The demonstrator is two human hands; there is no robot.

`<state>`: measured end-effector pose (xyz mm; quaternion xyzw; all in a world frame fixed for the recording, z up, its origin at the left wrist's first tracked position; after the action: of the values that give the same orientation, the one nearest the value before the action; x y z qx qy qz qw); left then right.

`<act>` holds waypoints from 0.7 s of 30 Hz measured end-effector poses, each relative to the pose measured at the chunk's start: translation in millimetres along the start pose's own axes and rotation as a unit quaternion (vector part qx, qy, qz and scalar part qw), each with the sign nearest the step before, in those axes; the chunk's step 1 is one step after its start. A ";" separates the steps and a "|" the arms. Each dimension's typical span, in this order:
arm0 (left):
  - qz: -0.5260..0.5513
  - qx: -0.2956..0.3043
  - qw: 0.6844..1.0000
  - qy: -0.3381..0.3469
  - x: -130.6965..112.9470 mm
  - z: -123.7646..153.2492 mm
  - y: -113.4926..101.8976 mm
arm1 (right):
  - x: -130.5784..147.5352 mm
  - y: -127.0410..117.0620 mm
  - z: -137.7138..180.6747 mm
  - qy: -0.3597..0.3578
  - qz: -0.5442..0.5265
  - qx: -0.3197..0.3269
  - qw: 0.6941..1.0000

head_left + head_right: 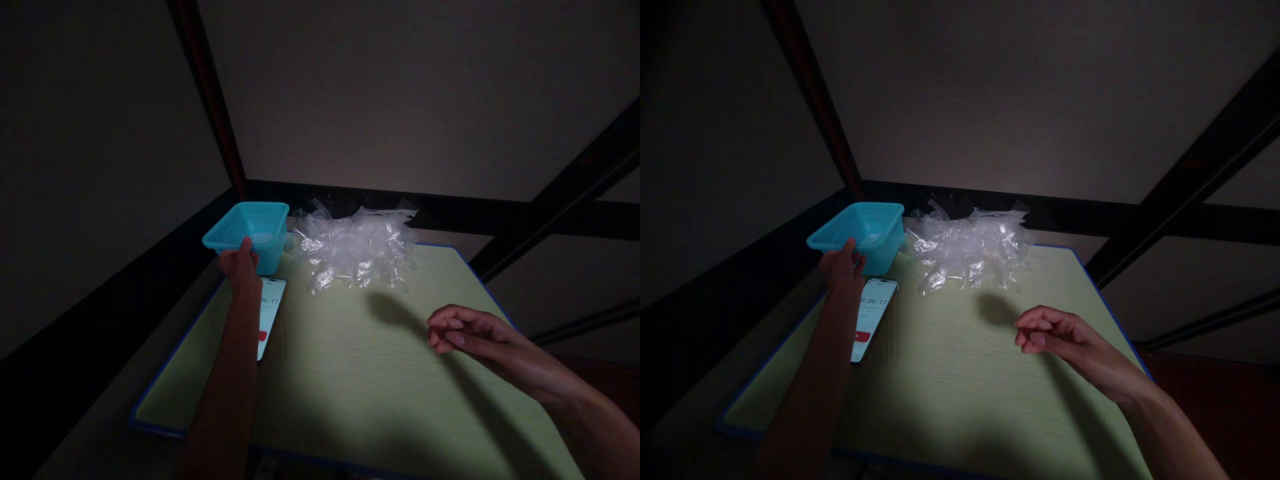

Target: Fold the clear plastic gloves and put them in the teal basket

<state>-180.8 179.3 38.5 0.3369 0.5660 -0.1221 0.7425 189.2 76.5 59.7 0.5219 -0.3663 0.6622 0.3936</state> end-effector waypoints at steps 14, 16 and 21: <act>-0.007 0.010 1.000 -0.008 27.8 -8.5 11.8 | -9.4 2.8 -1.3 0.002 -0.009 0.009 1.000; -0.006 0.008 1.000 -0.003 27.9 -6.8 11.2 | -10.7 4.3 -0.9 0.004 -0.009 0.013 1.000; -0.013 -0.042 0.998 0.044 22.3 11.8 -4.6 | -14.5 10.6 -2.3 -0.005 -0.001 0.027 1.000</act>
<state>-167.1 172.8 17.8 0.3032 0.6075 -0.0933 0.7282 180.8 72.1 44.4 0.5356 -0.3498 0.6690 0.3784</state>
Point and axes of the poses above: each hand's wrist, its own z-axis away from the middle knuckle, its own y-axis out of the palm, x = y × z, the point moved 7 cm from there along -z, towards the middle knuckle, and after that the axes turned 3 degrees about x, right-handed, at the moved point
